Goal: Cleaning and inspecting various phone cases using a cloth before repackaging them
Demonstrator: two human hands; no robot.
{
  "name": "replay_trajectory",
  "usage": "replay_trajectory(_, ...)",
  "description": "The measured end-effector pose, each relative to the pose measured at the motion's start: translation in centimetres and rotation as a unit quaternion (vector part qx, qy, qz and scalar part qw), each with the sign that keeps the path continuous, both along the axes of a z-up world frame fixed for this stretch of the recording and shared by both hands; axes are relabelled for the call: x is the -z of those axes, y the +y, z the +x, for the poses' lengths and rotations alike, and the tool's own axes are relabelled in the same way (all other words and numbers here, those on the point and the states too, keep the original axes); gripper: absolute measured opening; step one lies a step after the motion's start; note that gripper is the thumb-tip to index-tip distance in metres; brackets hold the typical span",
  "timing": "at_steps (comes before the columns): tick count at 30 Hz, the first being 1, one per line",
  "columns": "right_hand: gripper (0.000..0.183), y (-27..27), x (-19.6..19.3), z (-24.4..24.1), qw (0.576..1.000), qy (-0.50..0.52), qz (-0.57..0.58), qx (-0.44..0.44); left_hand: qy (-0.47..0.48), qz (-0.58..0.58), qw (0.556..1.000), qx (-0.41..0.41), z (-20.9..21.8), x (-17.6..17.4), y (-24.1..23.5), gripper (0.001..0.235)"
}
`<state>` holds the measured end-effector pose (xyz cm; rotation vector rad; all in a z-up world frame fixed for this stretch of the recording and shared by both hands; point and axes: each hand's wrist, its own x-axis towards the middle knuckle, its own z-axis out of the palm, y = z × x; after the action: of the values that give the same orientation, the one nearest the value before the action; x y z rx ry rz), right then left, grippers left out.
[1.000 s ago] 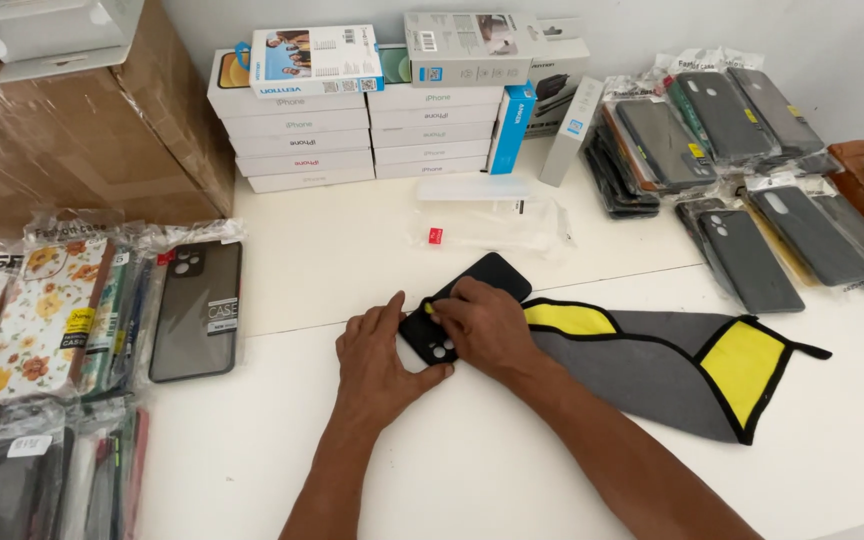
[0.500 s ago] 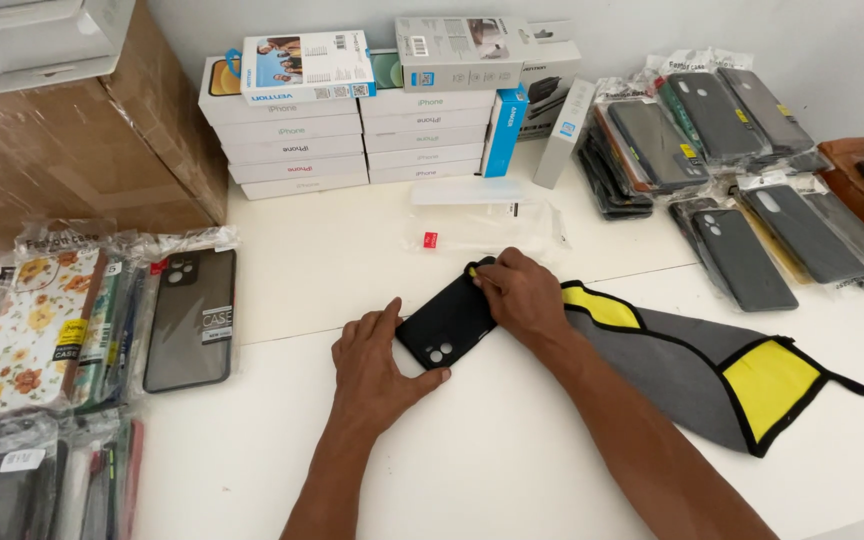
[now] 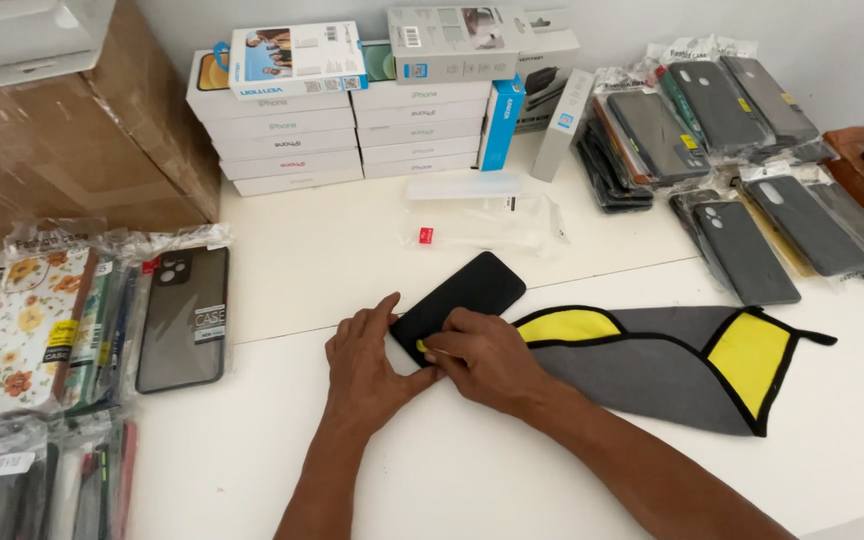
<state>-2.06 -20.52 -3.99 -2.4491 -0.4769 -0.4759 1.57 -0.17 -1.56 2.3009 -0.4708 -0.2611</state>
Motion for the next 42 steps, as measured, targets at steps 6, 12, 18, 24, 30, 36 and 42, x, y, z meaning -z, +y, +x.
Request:
replay_trajectory(6, 0.009, -0.6, -0.2, 0.8, 0.998, -0.03, -0.049, 0.012, -0.005, 0.001, 1.0, -0.002, -0.1, -0.4, -0.1, 0.103)
replay_trajectory(12, 0.01, -2.6, 2.0, 2.1, 0.989, -0.084, -0.103, 0.065, 0.003, 0.006, 1.0, -0.008, -0.2, -0.8, -0.3, 0.103)
replay_trajectory(18, 0.012, -5.7, 2.6, 3.5, 0.974, -0.105, -0.121, 0.16, 0.0, 0.016, 1.0, -0.011, -0.2, -0.7, -0.3, 0.1)
replay_trajectory(24, 0.018, -7.8, 2.4, 3.9, 0.953, -0.041, -0.158, 0.255, 0.001, 0.025, 1.0, -0.012, -0.3, -1.1, -0.4, 0.1)
replay_trajectory(30, 0.021, -9.7, 3.7, 4.7, 0.941, -0.002, -0.162, 0.298, -0.011, 0.024, 1.0, -0.016, -0.4, -1.2, -0.4, 0.098)
replay_trajectory(36, 0.015, -7.1, 1.2, 2.5, 0.979, -0.064, 0.024, 0.193, -0.03, 0.044, 0.998, -0.015, -0.3, -0.9, -0.5, 0.092)
replay_trajectory(42, 0.008, -2.1, 0.8, -0.5, 0.993, -0.105, -0.039, -0.037, -0.068, 0.027, 0.997, -0.018, -0.6, -0.1, -0.5, 0.086)
